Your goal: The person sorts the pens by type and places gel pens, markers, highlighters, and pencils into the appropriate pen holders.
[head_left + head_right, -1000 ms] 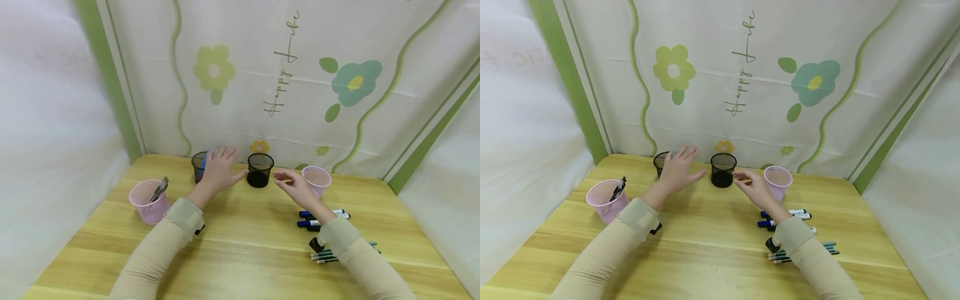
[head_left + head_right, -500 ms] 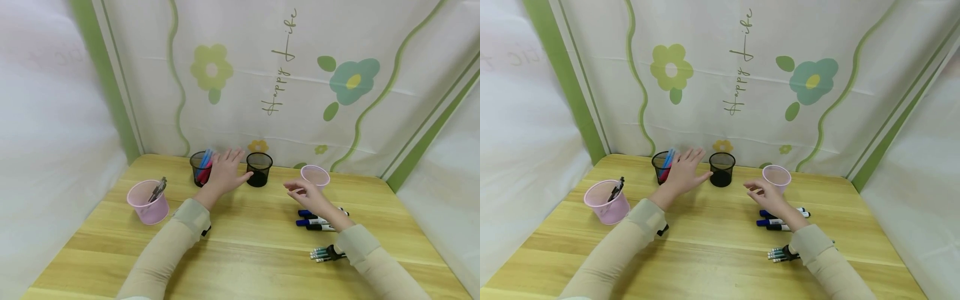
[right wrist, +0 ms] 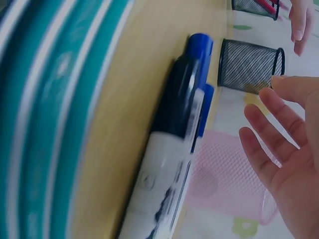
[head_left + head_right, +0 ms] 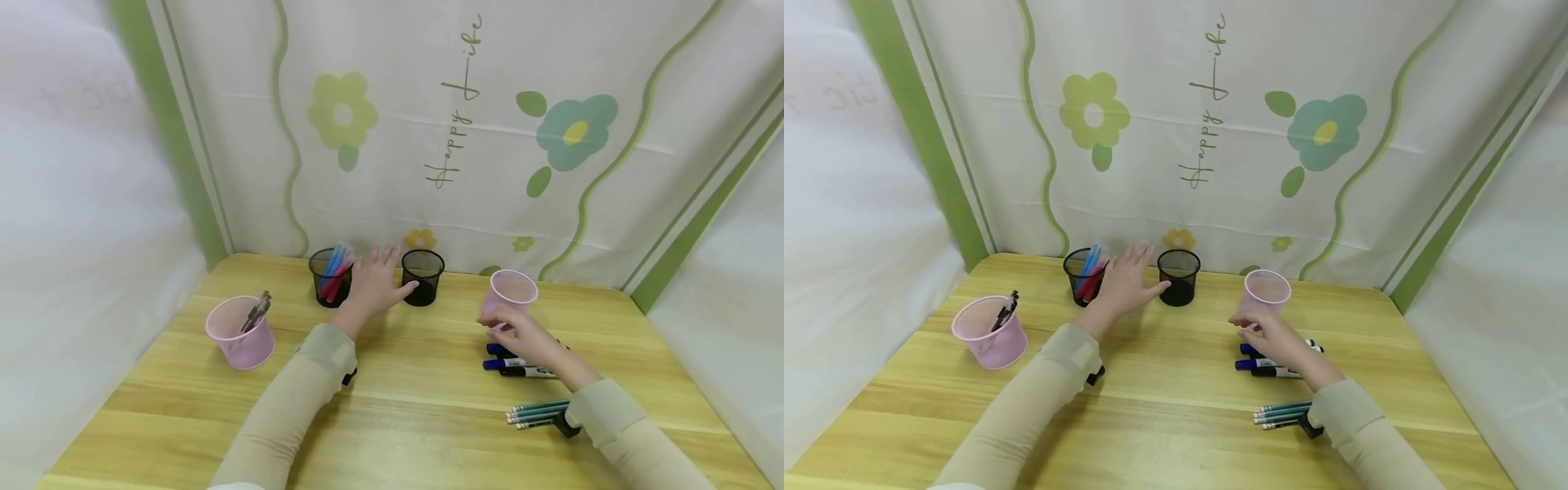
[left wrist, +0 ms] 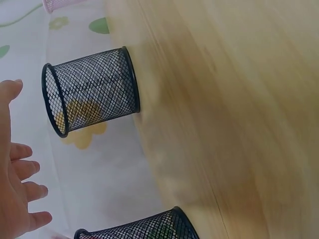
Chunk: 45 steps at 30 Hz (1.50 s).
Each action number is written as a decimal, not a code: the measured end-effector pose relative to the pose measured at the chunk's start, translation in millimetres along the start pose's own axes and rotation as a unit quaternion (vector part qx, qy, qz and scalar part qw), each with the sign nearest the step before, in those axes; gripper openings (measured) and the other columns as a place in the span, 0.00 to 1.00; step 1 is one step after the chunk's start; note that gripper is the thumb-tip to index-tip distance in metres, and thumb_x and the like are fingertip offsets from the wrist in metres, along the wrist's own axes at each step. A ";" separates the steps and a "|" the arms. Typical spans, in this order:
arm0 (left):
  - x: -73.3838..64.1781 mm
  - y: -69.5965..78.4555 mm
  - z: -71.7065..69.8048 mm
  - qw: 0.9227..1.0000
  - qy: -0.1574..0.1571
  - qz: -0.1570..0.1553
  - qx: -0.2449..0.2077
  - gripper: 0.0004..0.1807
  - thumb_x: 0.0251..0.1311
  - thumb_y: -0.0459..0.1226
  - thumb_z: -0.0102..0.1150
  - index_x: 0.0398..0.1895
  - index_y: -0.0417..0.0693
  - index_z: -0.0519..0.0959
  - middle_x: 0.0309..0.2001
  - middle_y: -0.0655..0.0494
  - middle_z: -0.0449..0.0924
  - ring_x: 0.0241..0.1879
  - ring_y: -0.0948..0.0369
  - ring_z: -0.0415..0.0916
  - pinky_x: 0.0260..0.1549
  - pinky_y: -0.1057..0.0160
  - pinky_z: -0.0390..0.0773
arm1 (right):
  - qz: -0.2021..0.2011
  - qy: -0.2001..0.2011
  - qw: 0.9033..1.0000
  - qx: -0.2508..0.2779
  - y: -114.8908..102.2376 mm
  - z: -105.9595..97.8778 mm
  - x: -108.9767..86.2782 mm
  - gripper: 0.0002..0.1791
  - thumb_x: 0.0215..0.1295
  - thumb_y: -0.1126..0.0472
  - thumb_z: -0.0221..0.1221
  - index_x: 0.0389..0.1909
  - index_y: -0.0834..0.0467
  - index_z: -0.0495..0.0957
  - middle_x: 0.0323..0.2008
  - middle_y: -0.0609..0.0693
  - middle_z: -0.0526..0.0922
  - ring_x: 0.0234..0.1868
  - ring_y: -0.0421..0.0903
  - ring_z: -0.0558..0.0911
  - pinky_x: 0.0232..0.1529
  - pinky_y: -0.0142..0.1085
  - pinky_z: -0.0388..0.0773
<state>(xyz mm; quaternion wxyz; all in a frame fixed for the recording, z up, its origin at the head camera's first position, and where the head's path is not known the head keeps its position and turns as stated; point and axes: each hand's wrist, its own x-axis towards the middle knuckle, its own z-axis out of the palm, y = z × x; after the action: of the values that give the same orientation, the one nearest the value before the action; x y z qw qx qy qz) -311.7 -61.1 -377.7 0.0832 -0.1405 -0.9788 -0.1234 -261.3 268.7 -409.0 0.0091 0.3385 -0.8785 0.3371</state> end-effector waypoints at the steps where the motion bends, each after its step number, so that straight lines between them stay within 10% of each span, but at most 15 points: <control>1: 0.7 0.9 0.9 1.000 -0.003 -0.002 -0.005 0.50 0.69 0.67 0.49 0.83 0.50 0.51 0.82 0.52 0.48 0.80 0.47 0.41 0.73 0.36 0.48 | 0.001 -0.003 1.000 -0.005 1.0 -1.1 -2.9 0.14 0.70 0.73 0.60 0.55 0.66 0.81 0.51 0.60 0.85 0.48 0.57 0.85 0.48 0.47 0.83; 45: 36.2 20.0 27.4 0.997 -0.052 -0.065 -0.012 0.61 0.62 0.76 0.44 0.84 0.43 0.43 0.83 0.47 0.43 0.79 0.40 0.41 0.73 0.37 0.47 | 0.037 -0.071 0.991 -0.111 30.7 -29.1 -34.0 0.15 0.66 0.74 0.64 0.53 0.63 0.83 0.46 0.53 0.87 0.49 0.56 0.85 0.49 0.52 0.83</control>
<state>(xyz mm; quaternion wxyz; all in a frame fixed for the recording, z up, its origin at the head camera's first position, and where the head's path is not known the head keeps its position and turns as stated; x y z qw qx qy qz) -343.5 -26.0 -392.3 0.0226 -0.0842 -0.9873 -0.1324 -259.6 322.9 -412.8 -0.0284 0.3253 -0.9209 0.2130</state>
